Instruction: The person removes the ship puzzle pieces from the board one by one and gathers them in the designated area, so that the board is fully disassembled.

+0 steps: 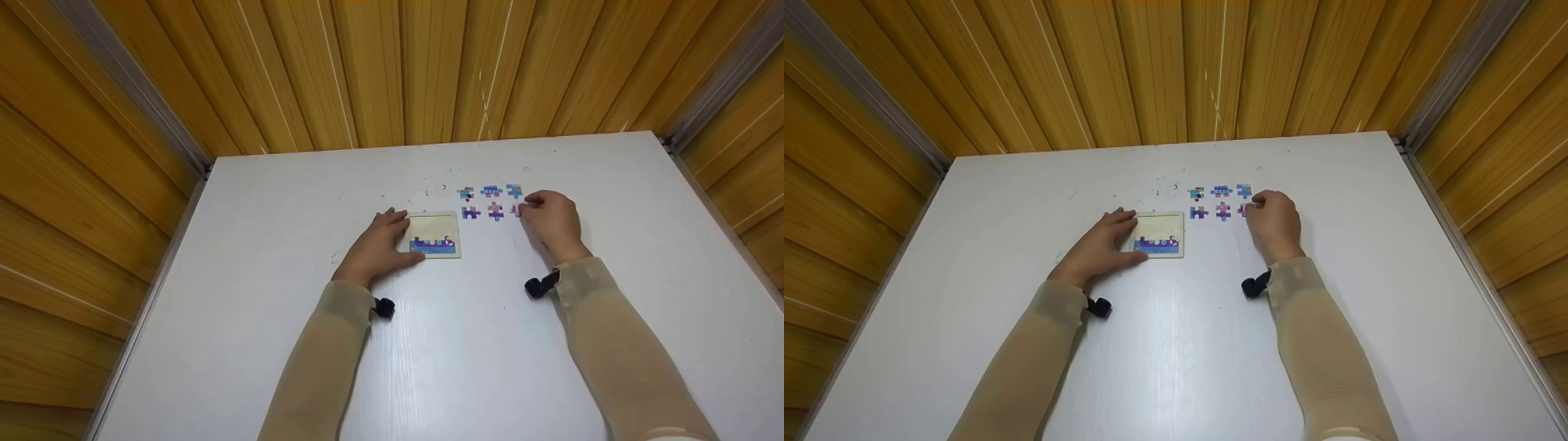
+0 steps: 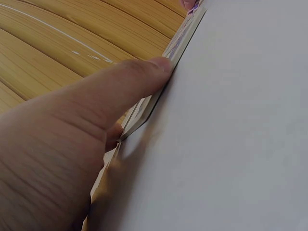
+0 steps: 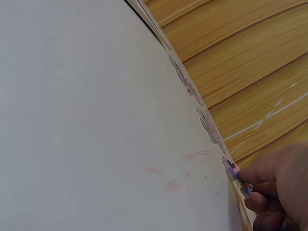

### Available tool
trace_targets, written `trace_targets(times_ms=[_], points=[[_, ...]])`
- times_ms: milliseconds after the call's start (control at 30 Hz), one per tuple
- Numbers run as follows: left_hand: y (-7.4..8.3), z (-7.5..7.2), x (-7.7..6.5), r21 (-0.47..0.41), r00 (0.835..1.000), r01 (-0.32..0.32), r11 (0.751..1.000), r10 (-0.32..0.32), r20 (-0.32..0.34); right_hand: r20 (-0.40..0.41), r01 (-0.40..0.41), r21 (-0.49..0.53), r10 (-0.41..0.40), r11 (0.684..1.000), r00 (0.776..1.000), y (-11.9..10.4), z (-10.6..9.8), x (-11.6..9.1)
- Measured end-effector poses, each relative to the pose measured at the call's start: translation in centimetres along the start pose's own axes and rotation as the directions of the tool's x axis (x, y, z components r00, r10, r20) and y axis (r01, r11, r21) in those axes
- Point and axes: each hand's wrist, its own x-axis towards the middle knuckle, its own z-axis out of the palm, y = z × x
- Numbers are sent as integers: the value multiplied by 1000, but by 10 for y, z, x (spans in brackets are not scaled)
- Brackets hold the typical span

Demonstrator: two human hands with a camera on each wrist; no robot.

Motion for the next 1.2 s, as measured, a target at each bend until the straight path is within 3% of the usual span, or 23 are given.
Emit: trace_targets(times_ms=[700, 1000, 1200], points=[[1, 1, 0, -23, 1000, 18, 1000, -18, 0, -4, -10, -8, 10, 1000, 1000, 0, -1, 1], [0, 0, 0, -9, 1000, -6, 1000, 6, -8, -18, -34, 48, 35, 998, 999, -8, 3, -1], [-1, 1, 0, 2, 1000, -4, 1000, 4, -8, -40, 21, 90, -17, 996, 999, -16, 11, -6]])
